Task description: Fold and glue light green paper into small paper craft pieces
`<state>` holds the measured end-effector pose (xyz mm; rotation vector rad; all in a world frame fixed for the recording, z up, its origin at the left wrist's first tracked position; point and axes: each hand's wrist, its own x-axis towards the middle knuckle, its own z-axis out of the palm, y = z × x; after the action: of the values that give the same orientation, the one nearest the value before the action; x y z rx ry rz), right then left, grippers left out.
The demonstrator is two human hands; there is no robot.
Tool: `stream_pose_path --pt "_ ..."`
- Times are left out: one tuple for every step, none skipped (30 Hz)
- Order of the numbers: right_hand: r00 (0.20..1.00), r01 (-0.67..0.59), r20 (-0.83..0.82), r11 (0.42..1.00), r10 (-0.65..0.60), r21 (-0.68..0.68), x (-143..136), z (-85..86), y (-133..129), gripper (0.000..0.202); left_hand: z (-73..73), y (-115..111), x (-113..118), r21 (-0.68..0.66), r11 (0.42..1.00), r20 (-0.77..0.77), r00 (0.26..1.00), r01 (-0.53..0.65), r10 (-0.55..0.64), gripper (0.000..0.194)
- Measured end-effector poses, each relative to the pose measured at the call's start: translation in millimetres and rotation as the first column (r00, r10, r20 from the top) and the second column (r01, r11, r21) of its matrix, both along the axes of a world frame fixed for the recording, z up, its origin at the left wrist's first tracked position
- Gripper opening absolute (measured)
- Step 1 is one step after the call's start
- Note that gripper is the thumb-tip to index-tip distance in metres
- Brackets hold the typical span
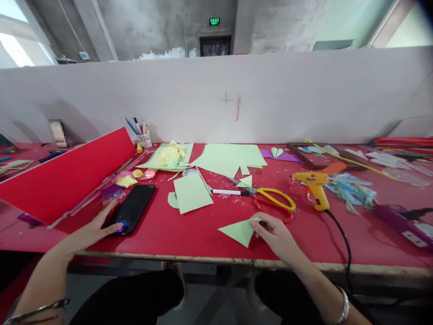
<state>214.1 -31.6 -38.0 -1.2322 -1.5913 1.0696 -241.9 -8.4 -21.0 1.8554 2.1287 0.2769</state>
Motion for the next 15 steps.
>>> stream_pose_path --pt "1.000 -0.001 0.003 1.000 0.001 0.002 0 0.2 0 0.024 2.8 -1 0 -0.056 0.998 0.053 0.999 0.015 -0.012 0.070" --pt "1.000 -0.002 0.007 1.000 0.002 0.005 0 0.4 0 0.024 5.7 -1 0 -0.085 0.996 0.085 0.996 0.020 -0.013 0.070" --pt "1.000 -0.002 0.012 1.000 0.002 0.007 1 0.6 0 0.024 8.5 -2 1 -0.112 0.993 0.100 0.995 0.027 -0.015 0.072" --pt "1.000 -0.002 0.019 1.000 0.002 0.009 1 0.8 -1 0.025 11.0 -2 3 -0.132 0.991 0.104 0.994 0.034 -0.020 0.075" --pt "1.000 -0.002 0.025 1.000 0.002 0.011 1 1.1 -1 0.025 13.2 -3 5 -0.146 0.988 0.103 0.994 0.045 -0.030 0.078" --pt "1.000 -0.001 0.031 1.000 0.001 0.013 0 1.3 -1 0.026 14.8 -3 7 -0.149 0.987 0.098 0.994 0.053 -0.039 0.081" --pt "0.999 0.000 0.034 1.000 0.000 0.015 0 1.3 -1 0.026 16.1 -3 9 -0.150 0.987 0.094 0.994 0.065 -0.051 0.082" --pt "0.999 -0.001 0.038 1.000 0.000 0.018 0 1.3 -1 0.026 17.0 -3 11 -0.150 0.986 0.092 0.994 0.077 -0.064 0.083" --pt "0.999 -0.002 0.041 1.000 0.001 0.021 0 1.1 -2 0.026 17.6 -3 12 -0.151 0.984 0.092 0.993 0.090 -0.076 0.083" --pt "0.999 -0.003 0.044 1.000 0.002 0.025 0 0.9 -2 0.026 18.1 -2 13 -0.159 0.982 0.095 0.992 0.102 -0.087 0.082" --pt "0.999 -0.004 0.048 1.000 0.002 0.030 1 0.7 -2 0.025 18.5 -2 13 -0.171 0.980 0.098 0.991 0.106 -0.090 0.082" --pt "0.999 -0.005 0.052 0.999 0.003 0.035 1 0.5 -2 0.025 18.8 -2 14 -0.187 0.977 0.100 0.991 0.102 -0.084 0.083" --pt "0.998 -0.007 0.055 0.999 0.005 0.039 1 0.5 -2 0.024 19.1 -1 14 -0.204 0.975 0.100 0.993 0.085 -0.066 0.084" --pt "0.998 -0.007 0.055 0.999 0.005 0.044 1 0.6 -2 0.024 19.4 -1 14 -0.219 0.974 0.096 0.995 0.062 -0.042 0.085" --pt "0.999 -0.009 0.053 0.999 0.007 0.049 1 0.8 -2 0.023 19.8 -1 14 -0.229 0.973 0.090 0.996 0.039 -0.019 0.087"
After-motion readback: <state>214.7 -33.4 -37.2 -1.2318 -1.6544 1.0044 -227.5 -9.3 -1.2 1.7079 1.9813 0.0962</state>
